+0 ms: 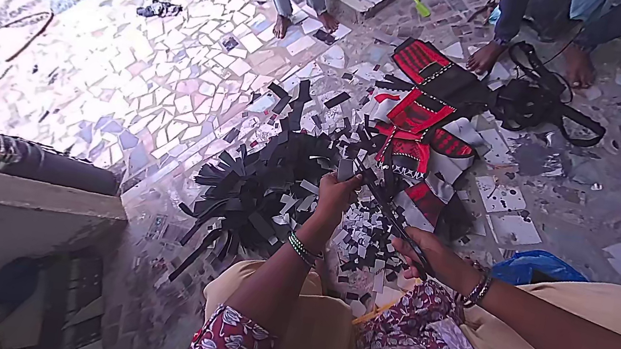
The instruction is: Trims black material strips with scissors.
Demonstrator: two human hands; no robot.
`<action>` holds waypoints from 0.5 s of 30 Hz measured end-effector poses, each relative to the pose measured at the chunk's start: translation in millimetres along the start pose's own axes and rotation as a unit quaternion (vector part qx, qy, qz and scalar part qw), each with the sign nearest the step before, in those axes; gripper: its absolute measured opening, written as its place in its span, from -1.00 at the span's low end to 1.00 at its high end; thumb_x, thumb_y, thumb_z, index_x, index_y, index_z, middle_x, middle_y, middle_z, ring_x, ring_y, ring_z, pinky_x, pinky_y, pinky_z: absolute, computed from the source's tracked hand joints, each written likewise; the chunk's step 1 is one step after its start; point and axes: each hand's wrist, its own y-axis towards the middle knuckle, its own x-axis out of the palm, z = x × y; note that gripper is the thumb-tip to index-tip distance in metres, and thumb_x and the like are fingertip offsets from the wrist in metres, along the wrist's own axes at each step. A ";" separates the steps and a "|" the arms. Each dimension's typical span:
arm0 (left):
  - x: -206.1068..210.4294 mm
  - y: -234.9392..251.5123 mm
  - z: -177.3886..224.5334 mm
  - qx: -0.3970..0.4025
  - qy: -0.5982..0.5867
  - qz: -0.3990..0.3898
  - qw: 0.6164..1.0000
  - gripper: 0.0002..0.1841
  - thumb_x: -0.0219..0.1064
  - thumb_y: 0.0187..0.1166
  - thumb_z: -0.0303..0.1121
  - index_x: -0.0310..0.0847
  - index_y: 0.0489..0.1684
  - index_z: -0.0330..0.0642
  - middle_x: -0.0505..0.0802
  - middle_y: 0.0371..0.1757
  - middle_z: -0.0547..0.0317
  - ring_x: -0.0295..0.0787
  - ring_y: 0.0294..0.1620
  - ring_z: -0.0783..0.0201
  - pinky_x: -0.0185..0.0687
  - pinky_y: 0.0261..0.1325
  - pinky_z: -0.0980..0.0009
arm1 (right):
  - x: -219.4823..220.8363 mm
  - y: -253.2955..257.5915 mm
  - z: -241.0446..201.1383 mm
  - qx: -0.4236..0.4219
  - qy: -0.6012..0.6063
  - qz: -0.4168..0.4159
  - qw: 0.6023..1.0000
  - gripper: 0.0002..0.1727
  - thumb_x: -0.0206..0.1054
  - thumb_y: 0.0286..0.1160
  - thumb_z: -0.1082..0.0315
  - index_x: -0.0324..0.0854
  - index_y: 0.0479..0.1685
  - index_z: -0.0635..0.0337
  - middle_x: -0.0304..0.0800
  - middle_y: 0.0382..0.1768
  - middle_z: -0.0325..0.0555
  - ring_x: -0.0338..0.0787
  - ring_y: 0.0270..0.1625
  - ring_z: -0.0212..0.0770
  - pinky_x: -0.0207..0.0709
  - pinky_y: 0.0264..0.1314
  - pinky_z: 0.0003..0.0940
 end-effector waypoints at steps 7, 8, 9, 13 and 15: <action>2.0 0.4 -3.7 -0.001 0.014 -0.029 0.999 -0.87 0.40 0.64 -0.41 0.65 -0.23 -0.31 0.72 -0.57 0.22 0.44 -0.74 0.52 0.37 -0.64 0.62 | -2.4 0.7 4.7 0.000 -0.032 -0.006 0.999 -0.49 0.22 0.64 -0.21 0.39 -0.13 0.11 0.44 -0.51 -0.36 0.61 -0.53 -0.44 0.67 -0.29 -0.47; 2.4 0.3 -3.8 -0.002 0.011 -0.032 0.999 -0.86 0.40 0.64 -0.41 0.64 -0.25 -0.31 0.71 -0.58 0.22 0.44 -0.74 0.52 0.36 -0.65 0.62 | -2.7 0.7 4.8 0.001 -0.031 -0.003 1.000 -0.47 0.22 0.63 -0.23 0.40 -0.13 0.11 0.45 -0.50 -0.35 0.62 -0.53 -0.44 0.67 -0.29 -0.46; 2.6 0.1 -3.9 -0.001 0.009 -0.034 0.999 -0.86 0.40 0.64 -0.41 0.64 -0.25 -0.30 0.71 -0.59 0.22 0.44 -0.74 0.52 0.36 -0.65 0.62 | -3.0 0.7 4.9 0.002 -0.030 -0.002 1.000 -0.47 0.22 0.62 -0.24 0.40 -0.13 0.11 0.45 -0.50 -0.35 0.62 -0.53 -0.44 0.67 -0.29 -0.46; 2.6 0.9 -4.1 0.002 0.005 -0.032 0.999 -0.88 0.40 0.63 -0.43 0.65 -0.25 -0.30 0.71 -0.59 0.23 0.44 -0.75 0.52 0.36 -0.66 0.63 | -3.4 1.1 5.2 -0.001 -0.016 -0.002 1.000 -0.50 0.22 0.65 -0.21 0.40 -0.17 0.10 0.45 -0.56 -0.37 0.62 -0.57 -0.44 0.69 -0.33 -0.47; 2.4 1.5 -4.2 0.003 0.001 -0.032 0.999 -0.89 0.40 0.63 -0.44 0.66 -0.25 -0.31 0.73 -0.57 0.22 0.44 -0.75 0.52 0.37 -0.65 0.63 | -1.9 0.4 3.1 -0.003 0.003 0.002 1.000 -0.55 0.22 0.69 -0.14 0.40 -0.20 0.10 0.46 -0.59 -0.37 0.63 -0.60 -0.44 0.70 -0.37 -0.47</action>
